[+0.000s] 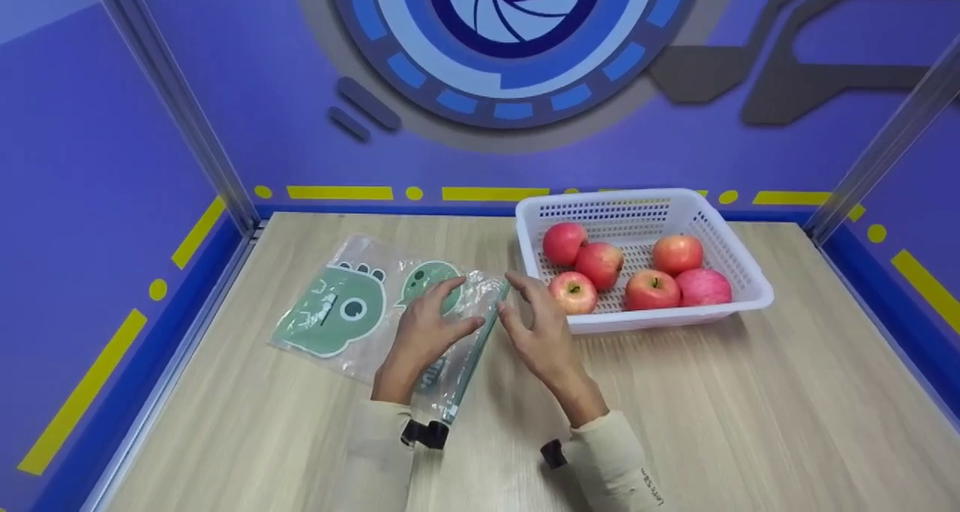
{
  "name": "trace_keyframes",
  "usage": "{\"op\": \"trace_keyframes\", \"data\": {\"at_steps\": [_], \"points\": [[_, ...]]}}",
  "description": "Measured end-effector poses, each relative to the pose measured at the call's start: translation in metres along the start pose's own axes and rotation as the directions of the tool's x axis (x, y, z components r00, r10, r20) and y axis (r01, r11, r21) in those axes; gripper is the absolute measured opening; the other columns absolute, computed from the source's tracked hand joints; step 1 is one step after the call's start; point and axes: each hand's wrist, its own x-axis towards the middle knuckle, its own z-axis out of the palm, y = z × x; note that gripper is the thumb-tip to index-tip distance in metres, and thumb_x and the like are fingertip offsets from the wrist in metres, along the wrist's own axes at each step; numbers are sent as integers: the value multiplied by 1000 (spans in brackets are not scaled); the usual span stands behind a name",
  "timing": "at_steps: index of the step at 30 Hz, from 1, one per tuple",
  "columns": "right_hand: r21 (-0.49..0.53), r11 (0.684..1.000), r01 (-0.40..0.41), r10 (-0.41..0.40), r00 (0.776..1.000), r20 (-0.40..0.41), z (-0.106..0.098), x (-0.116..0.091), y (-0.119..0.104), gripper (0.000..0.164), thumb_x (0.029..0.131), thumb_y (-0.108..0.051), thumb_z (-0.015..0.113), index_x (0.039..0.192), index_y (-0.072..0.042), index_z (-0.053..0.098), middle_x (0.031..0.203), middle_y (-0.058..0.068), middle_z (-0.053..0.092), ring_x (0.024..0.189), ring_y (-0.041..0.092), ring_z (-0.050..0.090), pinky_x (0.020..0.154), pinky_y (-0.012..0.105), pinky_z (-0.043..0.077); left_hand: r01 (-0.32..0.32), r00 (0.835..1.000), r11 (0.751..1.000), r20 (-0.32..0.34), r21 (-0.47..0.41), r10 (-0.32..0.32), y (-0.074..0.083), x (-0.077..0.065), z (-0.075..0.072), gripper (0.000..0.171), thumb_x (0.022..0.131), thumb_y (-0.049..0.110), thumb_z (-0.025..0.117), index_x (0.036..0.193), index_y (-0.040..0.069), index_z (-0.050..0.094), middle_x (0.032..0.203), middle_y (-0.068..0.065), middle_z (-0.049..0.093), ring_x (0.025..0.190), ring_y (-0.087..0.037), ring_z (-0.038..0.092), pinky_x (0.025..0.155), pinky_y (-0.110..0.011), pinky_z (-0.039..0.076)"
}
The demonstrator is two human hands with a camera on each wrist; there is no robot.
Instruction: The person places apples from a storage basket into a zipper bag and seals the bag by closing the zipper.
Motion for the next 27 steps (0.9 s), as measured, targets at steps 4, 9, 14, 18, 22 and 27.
{"op": "trace_keyframes", "data": {"at_steps": [4, 9, 14, 18, 22, 27], "points": [[-24, 999, 23, -22, 999, 23, 11, -3, 1, 44, 104, -13, 68, 145, 1, 58, 144, 16, 62, 134, 31, 58, 111, 50, 50, -25, 999, 999, 36, 20, 24, -4, -1, 3, 66, 91, 32, 87, 148, 11, 61, 146, -15, 62, 136, -35, 58, 114, -53, 47], [-31, 999, 10, -8, 999, 42, 22, -6, 5, 42, 104, -11, 68, 143, 2, 59, 141, 17, 63, 131, 34, 61, 109, 50, 52, -38, 997, 999, 68, 15, 36, -8, -1, 8, 58, 91, 28, 86, 142, 8, 66, 141, -15, 66, 132, -35, 61, 110, -51, 50], [-34, 999, -39, 40, 999, 37, 28, -9, 9, 39, 102, -7, 69, 139, 5, 61, 135, 20, 66, 126, 35, 65, 106, 47, 54, -29, 998, 996, 61, 88, 24, -12, 0, 14, 51, 89, 30, 88, 131, 5, 72, 129, -16, 72, 120, -35, 68, 102, -50, 56], [-62, 992, -106, 109, 993, 42, 30, -10, 14, 38, 101, -6, 68, 137, 6, 62, 131, 22, 67, 122, 38, 66, 103, 50, 56, -6, 998, 987, 70, 158, -5, -14, 1, 18, 49, 85, 34, 89, 124, 6, 76, 120, -13, 75, 110, -31, 70, 95, -49, 58], [-98, 978, -185, 192, 979, 65, 31, -12, 20, 37, 99, -5, 69, 134, 6, 63, 129, 24, 68, 118, 41, 68, 100, 54, 57, 16, 996, 979, 77, 204, -33, -16, 0, 21, 48, 82, 36, 90, 119, 7, 79, 114, -10, 76, 104, -28, 71, 92, -47, 58], [-97, 963, -251, 260, 960, 104, 34, -15, 26, 34, 97, -4, 71, 130, 6, 65, 127, 24, 70, 116, 40, 70, 99, 53, 57, 0, 997, 965, 75, 261, -21, -17, -1, 26, 42, 80, 31, 90, 112, 5, 80, 110, -11, 74, 98, -29, 69, 89, -48, 58]]}}
